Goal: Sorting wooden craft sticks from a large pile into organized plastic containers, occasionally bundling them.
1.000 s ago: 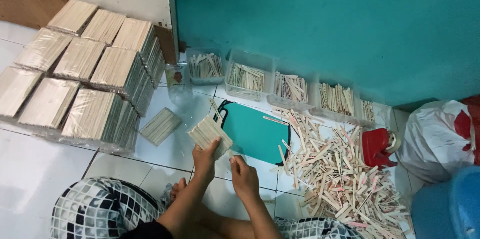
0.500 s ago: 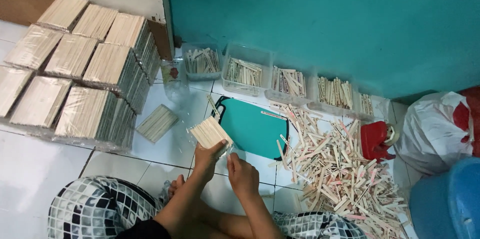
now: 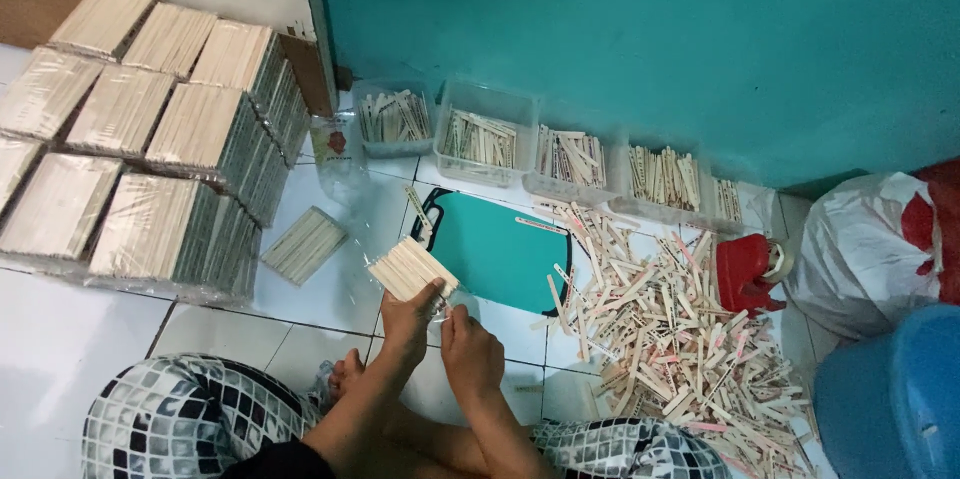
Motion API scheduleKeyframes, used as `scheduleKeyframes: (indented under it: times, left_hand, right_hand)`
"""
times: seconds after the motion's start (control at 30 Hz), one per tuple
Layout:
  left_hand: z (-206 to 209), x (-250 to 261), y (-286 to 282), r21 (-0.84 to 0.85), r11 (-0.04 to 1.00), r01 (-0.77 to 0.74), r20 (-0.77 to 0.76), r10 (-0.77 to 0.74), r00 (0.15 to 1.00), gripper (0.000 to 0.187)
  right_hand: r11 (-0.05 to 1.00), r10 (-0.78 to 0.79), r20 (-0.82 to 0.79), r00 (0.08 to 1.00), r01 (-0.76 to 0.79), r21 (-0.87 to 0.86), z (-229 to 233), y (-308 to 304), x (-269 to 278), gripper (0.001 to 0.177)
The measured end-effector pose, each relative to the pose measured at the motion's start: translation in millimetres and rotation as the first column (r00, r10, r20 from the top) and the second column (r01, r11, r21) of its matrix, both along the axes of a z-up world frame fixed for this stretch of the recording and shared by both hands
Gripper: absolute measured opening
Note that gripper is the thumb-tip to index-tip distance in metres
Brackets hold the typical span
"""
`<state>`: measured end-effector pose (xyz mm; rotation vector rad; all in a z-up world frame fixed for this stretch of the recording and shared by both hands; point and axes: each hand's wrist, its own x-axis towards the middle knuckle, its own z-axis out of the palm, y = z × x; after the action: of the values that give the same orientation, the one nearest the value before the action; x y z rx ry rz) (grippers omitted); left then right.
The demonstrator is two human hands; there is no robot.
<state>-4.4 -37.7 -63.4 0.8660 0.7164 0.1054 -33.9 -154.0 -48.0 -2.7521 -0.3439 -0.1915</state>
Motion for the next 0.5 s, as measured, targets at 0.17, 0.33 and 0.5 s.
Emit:
scheduleKeyframes:
  times: [0.17, 0.33, 0.5]
  left_hand:
    - [-2, 1, 1, 0.042, 0.999, -0.031, -0.014, 0.031, 0.999, 0.059]
    - [-5, 0, 13, 0.281, 0.956, 0.085, -0.008, -0.087, 0.996, 0.058]
    - [13, -3, 14, 0.266, 0.940, 0.212, 0.062, -0.236, 0.970, 0.060]
  right_hand:
    - [0.998, -0.019, 0.047, 0.999, 0.017, 0.056, -8, 3, -4, 0.012]
    - [0.993, 0.102, 0.008, 0.995, -0.103, 0.063, -11, -19, 14, 0.022]
    - [0.956, 0.293, -0.053, 0.954, -0.293, 0.008, 4, -35, 25, 0.016]
